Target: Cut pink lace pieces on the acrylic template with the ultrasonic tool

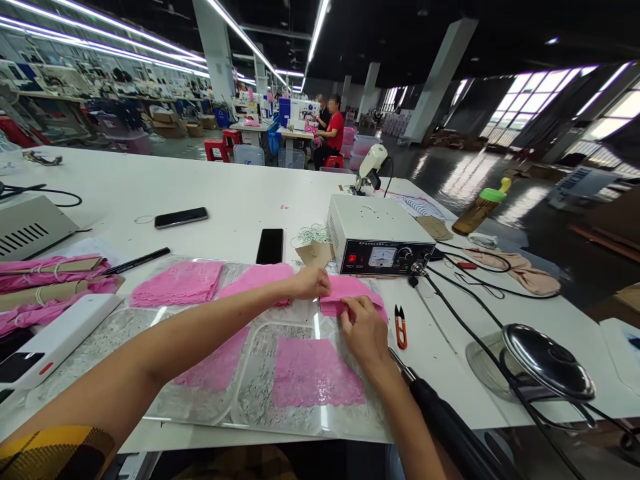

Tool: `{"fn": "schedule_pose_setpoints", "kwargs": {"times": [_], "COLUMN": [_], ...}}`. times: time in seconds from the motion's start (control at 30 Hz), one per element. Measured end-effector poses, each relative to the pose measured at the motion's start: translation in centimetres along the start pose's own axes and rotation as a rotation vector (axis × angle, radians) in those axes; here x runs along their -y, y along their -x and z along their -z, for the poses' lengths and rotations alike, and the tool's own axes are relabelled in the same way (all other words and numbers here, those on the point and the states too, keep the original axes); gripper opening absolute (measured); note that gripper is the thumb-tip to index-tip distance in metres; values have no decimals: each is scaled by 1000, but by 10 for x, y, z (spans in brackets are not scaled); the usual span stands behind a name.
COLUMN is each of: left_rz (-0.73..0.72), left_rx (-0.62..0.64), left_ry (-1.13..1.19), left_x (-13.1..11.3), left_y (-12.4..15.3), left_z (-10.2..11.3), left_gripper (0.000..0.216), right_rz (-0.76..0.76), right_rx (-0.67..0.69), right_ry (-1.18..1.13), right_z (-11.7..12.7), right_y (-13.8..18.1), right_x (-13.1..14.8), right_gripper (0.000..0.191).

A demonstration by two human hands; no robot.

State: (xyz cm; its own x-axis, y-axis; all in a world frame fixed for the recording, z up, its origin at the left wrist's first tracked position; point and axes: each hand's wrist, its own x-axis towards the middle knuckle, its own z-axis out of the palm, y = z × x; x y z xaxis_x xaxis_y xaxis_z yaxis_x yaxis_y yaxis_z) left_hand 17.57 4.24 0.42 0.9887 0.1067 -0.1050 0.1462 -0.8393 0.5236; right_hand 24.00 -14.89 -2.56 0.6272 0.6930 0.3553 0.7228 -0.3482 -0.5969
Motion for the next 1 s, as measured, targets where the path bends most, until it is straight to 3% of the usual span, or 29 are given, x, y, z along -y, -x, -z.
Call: {"fn": "schedule_pose_setpoints", "kwargs": {"times": [0.27,0.47,0.57,0.73,0.87,1.0], "left_rz": [-3,-92,-174,-314,-397,-423], "left_rx": [-35,-40,-25,98,208,221], "left_ry": [41,42,49,103,147,150], "left_x": [3,-7,-18,-30,-33,-29], "left_y": [-1,7,23,68,100,116], "left_z": [6,17,21,12,0,-8], "left_gripper": [33,24,9,15,18,19], "right_rz": [-68,-299,-434,-587,-612,-559], "right_rx": [30,125,195,251,296,330], "right_ry": [-124,-348,-468,-589,-589,-488], "right_z": [-3,2,5,9,13,21], "right_y": [0,-6,-4,10,29,49], "right_x": [-2,3,7,7,6,7], "right_gripper": [33,41,48,41,35,35]}}
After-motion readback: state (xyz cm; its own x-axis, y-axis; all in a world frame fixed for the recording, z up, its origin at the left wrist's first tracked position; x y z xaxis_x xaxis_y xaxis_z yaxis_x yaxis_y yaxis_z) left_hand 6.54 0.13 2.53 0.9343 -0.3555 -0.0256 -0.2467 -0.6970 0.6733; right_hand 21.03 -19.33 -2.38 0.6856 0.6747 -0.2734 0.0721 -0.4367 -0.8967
